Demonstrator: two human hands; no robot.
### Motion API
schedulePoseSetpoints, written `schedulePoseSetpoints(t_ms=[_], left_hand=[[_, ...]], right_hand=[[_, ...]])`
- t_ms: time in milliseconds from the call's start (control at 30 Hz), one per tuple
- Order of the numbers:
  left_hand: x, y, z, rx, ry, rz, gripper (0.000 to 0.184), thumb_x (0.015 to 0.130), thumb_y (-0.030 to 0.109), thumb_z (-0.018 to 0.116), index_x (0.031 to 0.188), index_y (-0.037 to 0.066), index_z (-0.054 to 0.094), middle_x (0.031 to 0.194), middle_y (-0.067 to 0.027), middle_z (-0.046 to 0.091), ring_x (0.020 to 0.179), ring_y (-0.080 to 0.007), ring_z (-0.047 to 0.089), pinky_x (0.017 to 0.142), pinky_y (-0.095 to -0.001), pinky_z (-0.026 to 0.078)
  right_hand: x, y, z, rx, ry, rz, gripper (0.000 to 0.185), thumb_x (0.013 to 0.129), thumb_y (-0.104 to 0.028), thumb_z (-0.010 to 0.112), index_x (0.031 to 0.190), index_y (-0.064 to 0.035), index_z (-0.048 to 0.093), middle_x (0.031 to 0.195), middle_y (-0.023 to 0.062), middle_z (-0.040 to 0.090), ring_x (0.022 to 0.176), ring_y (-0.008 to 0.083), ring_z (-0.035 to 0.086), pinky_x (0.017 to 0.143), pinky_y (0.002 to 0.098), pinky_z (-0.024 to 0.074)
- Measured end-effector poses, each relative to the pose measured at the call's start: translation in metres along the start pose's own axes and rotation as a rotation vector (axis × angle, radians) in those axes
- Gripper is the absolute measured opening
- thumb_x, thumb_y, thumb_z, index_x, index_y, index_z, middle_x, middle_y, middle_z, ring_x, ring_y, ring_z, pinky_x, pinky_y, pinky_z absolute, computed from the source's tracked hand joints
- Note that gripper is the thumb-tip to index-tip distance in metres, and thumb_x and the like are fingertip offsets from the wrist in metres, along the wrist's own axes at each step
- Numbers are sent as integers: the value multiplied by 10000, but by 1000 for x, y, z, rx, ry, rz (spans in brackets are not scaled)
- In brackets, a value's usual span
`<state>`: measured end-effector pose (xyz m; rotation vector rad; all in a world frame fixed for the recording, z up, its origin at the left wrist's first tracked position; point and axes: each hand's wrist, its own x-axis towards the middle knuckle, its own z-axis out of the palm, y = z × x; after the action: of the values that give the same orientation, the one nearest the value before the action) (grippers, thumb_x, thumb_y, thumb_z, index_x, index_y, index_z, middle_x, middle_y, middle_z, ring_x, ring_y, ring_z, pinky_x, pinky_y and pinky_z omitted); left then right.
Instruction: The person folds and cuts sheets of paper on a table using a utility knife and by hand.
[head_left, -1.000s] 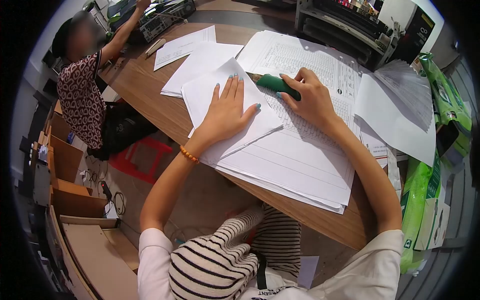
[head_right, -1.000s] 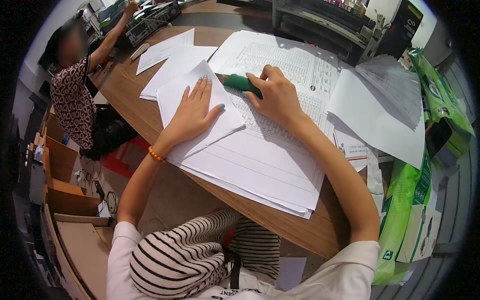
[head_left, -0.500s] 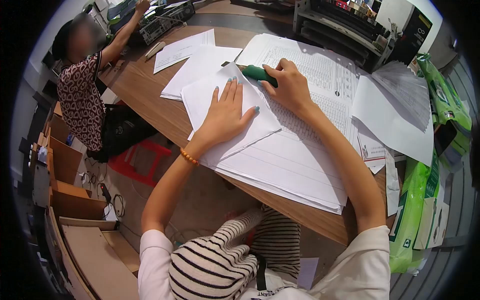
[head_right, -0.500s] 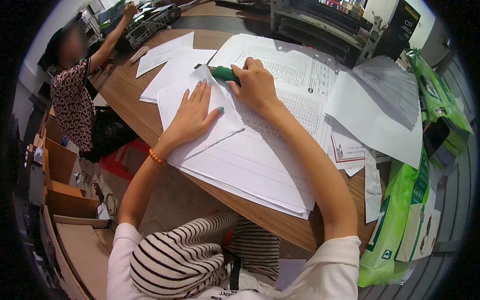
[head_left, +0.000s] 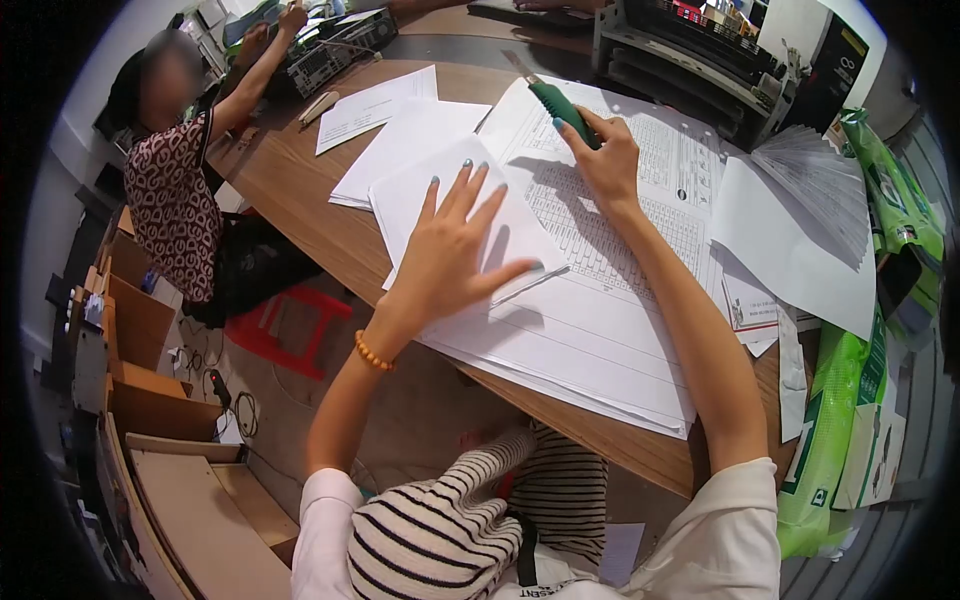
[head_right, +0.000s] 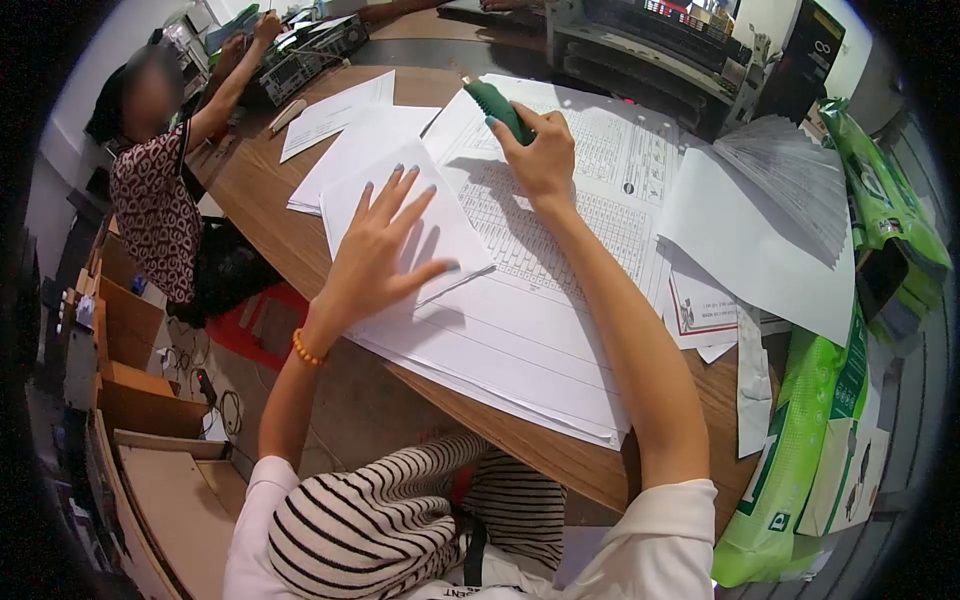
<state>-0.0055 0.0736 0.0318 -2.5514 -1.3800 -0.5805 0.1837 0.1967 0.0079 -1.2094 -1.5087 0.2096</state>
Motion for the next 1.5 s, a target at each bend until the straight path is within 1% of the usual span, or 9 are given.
schedulePoseSetpoints(t_ms=[133, 467, 667, 833, 933, 1133, 1267, 1367, 1500], left_hand=[[-18, 9, -4, 33, -159, 49, 719, 773, 519, 559, 1280, 33, 406, 1339, -228, 339, 1279, -359, 265, 1055, -479, 163], [-20, -60, -9, 217, -187, -1, 414, 869, 278, 499, 1263, 156, 457, 1319, -88, 423, 1261, -248, 335, 1050, -460, 209], [-21, -140, -1, 306, -160, -193, 353, 882, 152, 457, 1232, 184, 489, 1295, -140, 434, 1234, -307, 363, 1020, -519, 231], [-17, -125, -3, 309, -49, -270, 363, 888, 232, 454, 1250, 209, 474, 1347, -195, 346, 1281, -344, 274, 1022, -538, 205], [-15, -121, 0, 181, -189, -249, 410, 883, 294, 463, 1281, 199, 439, 1363, -206, 314, 1291, -363, 242, 1023, -556, 178], [-13, -113, 9, 179, -14, -346, 453, 866, 322, 502, 1288, 172, 434, 1389, -194, 275, 1294, -380, 220, 1021, -571, 153], [-7, -42, -30, -471, -325, 41, 617, 751, 272, 652, 1310, 181, 408, 1435, -101, 221, 1336, -328, 124, 1062, -518, 117], [-15, -7, -34, -535, -436, 264, 745, 632, 338, 730, 1297, 193, 428, 1421, -89, 260, 1330, -307, 165, 1070, -488, 147], [-34, 10, -33, -419, -475, 192, 736, 582, 349, 750, 1255, 222, 479, 1365, -62, 367, 1265, -250, 330, 1051, -488, 224]], right_hand=[[0, 0, 0, 78, 41, -17, 375, 720, -308, 686, 1020, -87, 655, 767, 136, 555, 697, 238, 565, 651, 330, 459], [-1, 0, -2, 130, -6, 63, 399, 732, -345, 679, 1040, -92, 649, 770, 123, 548, 689, 218, 556, 641, 318, 459], [0, 1, -2, 93, -29, 82, 407, 735, -359, 678, 1042, -92, 649, 780, 121, 549, 701, 215, 559, 635, 321, 459], [0, 3, -1, 125, -7, 90, 408, 734, -363, 680, 1036, -89, 652, 772, 120, 548, 697, 213, 559, 633, 318, 457], [1, 3, -1, 143, 18, 77, 409, 731, -361, 684, 1032, -86, 652, 774, 116, 553, 687, 205, 557, 629, 314, 456], [16, 21, -5, 335, 112, 157, 382, 728, -331, 696, 1026, -95, 654, 776, 103, 591, 690, 171, 572, 624, 279, 454], [43, 32, -44, 124, 234, -34, 351, 725, -337, 698, 1006, -128, 667, 760, 70, 592, 667, 167, 581, 597, 275, 457], [53, 35, -88, -116, 36, -109, 342, 725, -357, 676, 993, -144, 672, 766, 92, 593, 696, 196, 594, 640, 307, 466], [58, 62, -124, -361, -26, -139, 357, 703, -341, 674, 999, -143, 665, 790, 126, 587, 734, 261, 597, 682, 349, 468]])
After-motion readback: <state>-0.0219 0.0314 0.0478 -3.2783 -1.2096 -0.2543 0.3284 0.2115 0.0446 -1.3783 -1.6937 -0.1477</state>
